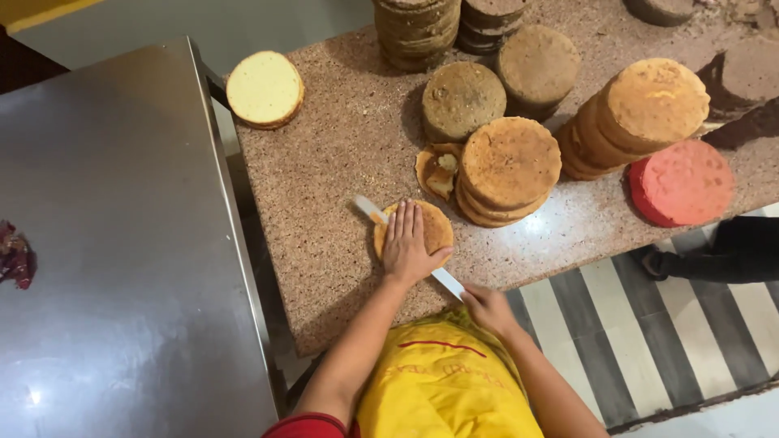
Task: The person trims the browned outer crust off round sponge cake layers using a long knife, rotating each layer by hand as they slice around the edge. They place the trimmed pale layers onto a growing stack on the table and move finished stacks aside, working through layers one at a time.
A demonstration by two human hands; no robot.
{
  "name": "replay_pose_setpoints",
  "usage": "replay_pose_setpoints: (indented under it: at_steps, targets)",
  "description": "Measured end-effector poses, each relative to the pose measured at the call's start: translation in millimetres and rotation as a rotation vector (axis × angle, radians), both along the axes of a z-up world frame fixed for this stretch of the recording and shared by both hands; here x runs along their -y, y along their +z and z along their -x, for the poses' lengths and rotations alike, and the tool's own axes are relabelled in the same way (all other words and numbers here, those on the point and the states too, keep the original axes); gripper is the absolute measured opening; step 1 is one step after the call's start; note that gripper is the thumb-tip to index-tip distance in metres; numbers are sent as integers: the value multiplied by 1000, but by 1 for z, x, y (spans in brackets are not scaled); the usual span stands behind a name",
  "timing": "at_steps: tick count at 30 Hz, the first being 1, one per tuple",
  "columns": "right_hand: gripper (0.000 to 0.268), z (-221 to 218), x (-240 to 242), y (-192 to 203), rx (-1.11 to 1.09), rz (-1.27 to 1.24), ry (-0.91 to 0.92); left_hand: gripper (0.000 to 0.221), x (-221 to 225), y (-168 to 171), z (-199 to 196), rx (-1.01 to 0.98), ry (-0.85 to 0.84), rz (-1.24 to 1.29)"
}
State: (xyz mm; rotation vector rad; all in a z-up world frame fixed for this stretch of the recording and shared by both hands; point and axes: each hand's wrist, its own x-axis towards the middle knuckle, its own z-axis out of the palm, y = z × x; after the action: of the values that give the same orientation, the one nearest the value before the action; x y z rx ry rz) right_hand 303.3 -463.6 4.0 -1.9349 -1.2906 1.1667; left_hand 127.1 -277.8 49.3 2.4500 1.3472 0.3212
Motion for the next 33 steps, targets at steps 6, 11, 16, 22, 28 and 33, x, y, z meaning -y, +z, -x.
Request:
replay_pose_setpoints:
  at_steps: [6, 11, 16, 22, 28, 33]
  targets:
    - [31, -5, -6, 17, -52, -52, 136, 105, -12, 17, 2, 10, -44, 16]
    - [31, -13, 36, 15, -44, 166, 79, 67, -39, 40, -1, -104, -161, 81]
    - [31, -21, 11, 55, 227, 15, -13, 79, -107, 79, -4, 318, 304, 284]
    - [28, -53, 13, 8, 289, -214, -296, 63, -62, 24, -10, -310, -415, -87]
    - [29, -65, 80, -6, -177, 275, -410, 60, -41, 5, -7, -399, -274, 83]
    - [27, -36, 11, -6, -26, -60, -243, 57, -25, -19, -20, -333, 40, 2]
